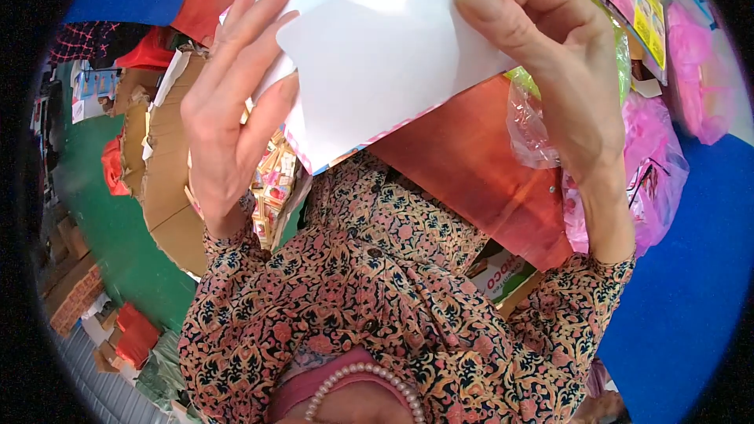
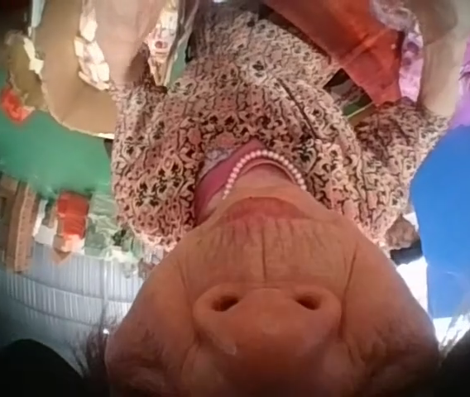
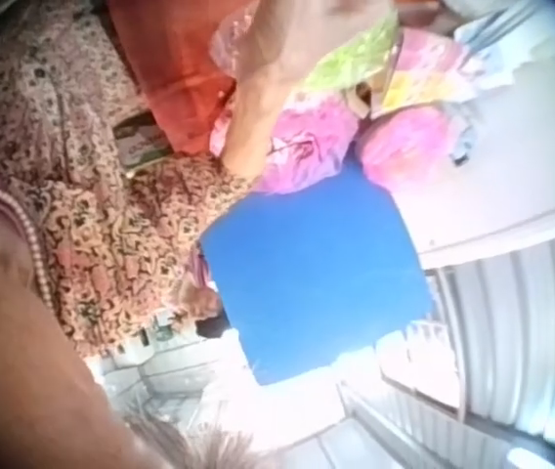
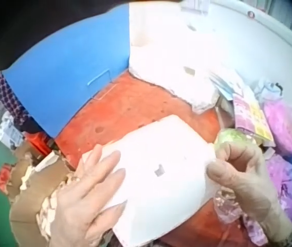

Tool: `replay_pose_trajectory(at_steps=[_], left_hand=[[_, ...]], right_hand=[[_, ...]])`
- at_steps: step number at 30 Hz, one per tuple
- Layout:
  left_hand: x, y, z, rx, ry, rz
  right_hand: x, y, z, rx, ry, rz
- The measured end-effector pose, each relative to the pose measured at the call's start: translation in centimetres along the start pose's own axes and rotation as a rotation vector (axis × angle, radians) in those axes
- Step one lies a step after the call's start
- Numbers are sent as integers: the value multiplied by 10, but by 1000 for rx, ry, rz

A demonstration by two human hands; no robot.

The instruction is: Fold and assemble a cardboard toy box at a workstation.

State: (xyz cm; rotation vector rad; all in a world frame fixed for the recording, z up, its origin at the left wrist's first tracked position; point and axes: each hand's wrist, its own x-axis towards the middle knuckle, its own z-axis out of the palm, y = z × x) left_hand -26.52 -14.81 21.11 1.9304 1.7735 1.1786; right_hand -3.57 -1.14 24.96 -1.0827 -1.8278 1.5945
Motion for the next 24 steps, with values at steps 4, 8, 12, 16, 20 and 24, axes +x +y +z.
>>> replay_pose_trajectory(at_steps=[4,8,12,16,20,24], left_hand=[[1,6,8,79,103,16],[1,-8,12,150,125,84],[2,-6,11,134,157,71],[3,-4,10,127,166,68],[4,-4,12,164,159,67],[7,-5,17,203,169,97]], right_hand=[[-2,5,-3,9,-31,-23],[2,-8,11,-122,96,77],[8,-14,15,-172,69,75],[18,-24,4,-311,-79,85],[22,-12,3,-382,14,19],[24,-21,11,-597,33,15]])
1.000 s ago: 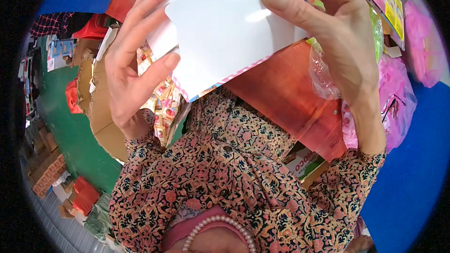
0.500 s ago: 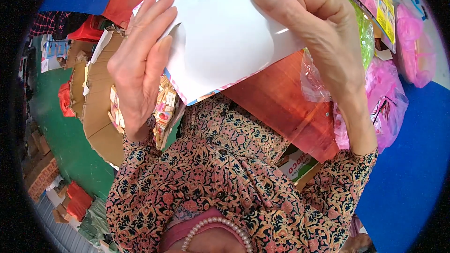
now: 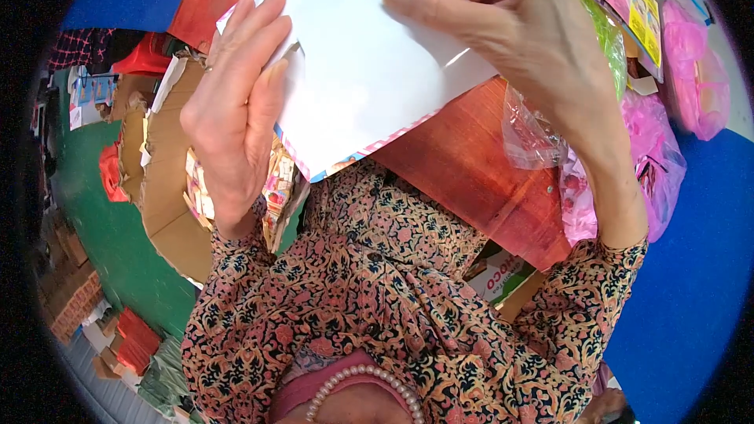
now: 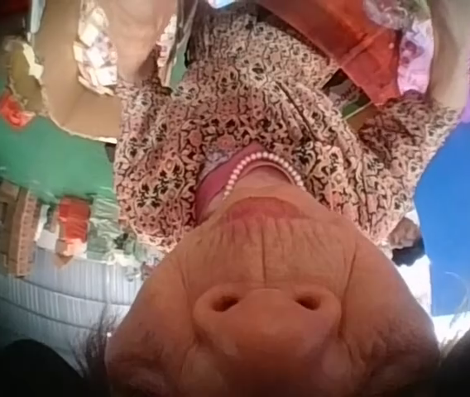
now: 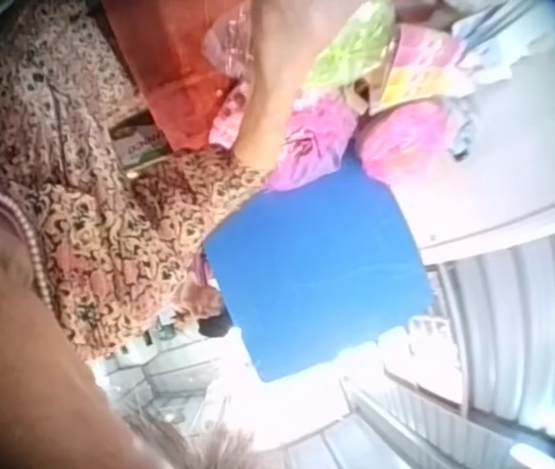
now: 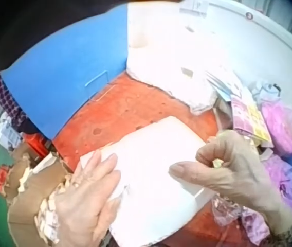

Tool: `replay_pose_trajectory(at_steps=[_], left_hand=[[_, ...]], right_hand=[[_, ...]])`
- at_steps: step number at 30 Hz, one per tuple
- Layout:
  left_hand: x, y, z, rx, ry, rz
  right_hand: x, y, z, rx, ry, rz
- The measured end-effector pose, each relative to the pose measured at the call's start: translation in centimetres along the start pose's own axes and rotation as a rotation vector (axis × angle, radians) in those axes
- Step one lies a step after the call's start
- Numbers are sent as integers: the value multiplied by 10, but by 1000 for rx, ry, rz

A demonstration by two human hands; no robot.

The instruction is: Fold and assemble a cardboard toy box at a workstation.

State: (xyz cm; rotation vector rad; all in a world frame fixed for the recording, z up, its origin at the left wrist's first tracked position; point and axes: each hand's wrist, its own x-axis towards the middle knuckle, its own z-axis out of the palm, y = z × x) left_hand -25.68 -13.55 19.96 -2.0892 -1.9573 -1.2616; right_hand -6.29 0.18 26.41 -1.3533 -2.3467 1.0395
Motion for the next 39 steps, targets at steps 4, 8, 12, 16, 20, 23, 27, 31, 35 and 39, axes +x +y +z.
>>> replay_pose_trajectory(at_steps=[4,8,12,16,20,23,27,31,35,39], left_hand=[[1,1,2,37,15,12],[5,4,7,30,14,24],[5,4,9,45,20,8],[7,6,8,61,-2,17],[9,5,10,36,8,27],[12,7,8,33,-3,14],[15,12,5,37,-15,19],[17,14,10,42,-5,14],[19,16,12,32,-17,21],[22,19,9,74,-52,13]], right_hand=[[2,-1,4,-54,16,-35],[1,10,-1,-131,46,-86],[0,27,-10,324,-65,-11],[-8,41,-4,707,-29,-184],[-7,60,-15,619,-203,-331],[-3,68,-17,532,-251,-490],[-2,64,-26,416,-314,-642],[-2,68,-28,365,-308,-695],[-3,74,-32,314,-299,-698],[-3,74,-31,291,-280,-711]])
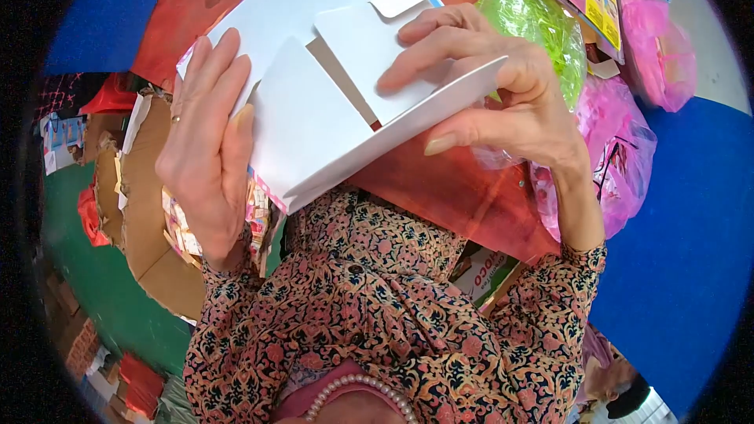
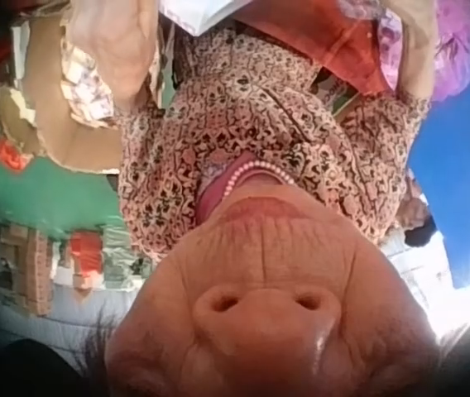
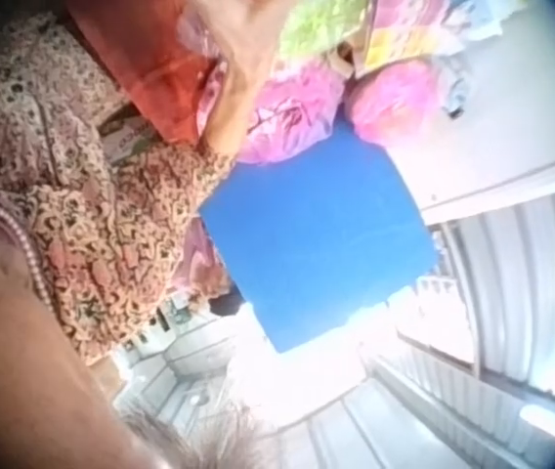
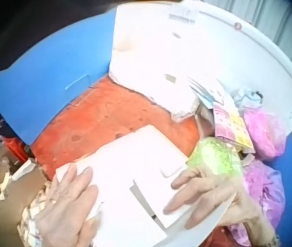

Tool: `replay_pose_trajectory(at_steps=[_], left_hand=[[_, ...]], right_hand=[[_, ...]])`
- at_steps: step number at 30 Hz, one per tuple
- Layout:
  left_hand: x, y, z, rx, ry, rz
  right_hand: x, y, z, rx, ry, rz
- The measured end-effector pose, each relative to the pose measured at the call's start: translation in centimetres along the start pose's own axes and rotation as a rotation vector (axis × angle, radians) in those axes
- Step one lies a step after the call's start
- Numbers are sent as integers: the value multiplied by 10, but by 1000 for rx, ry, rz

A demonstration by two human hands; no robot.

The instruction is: Fold and assemble a cardboard toy box at a workstation.

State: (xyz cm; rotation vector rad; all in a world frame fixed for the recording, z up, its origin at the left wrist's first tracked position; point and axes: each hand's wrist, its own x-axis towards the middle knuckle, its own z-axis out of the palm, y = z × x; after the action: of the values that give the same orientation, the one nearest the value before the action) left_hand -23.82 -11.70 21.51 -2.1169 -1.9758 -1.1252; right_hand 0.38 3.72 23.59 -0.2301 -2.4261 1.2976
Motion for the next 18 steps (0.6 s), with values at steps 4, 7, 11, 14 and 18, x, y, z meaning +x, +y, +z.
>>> replay_pose_trajectory(at_steps=[4,7,11,14,18], left_hand=[[-2,1,1,-4,11,-18],[0,3,-2,-23,0,-30],[1,8,-5,-37,5,-67],[2,9,-8,-48,-13,-101],[3,9,-4,-47,37,-115]], right_hand=[[4,-5,3,-40,28,0],[5,-11,3,-33,49,43],[7,-10,-1,-65,-16,-15],[10,-16,0,-61,-25,64],[12,-20,2,-50,-22,99]])
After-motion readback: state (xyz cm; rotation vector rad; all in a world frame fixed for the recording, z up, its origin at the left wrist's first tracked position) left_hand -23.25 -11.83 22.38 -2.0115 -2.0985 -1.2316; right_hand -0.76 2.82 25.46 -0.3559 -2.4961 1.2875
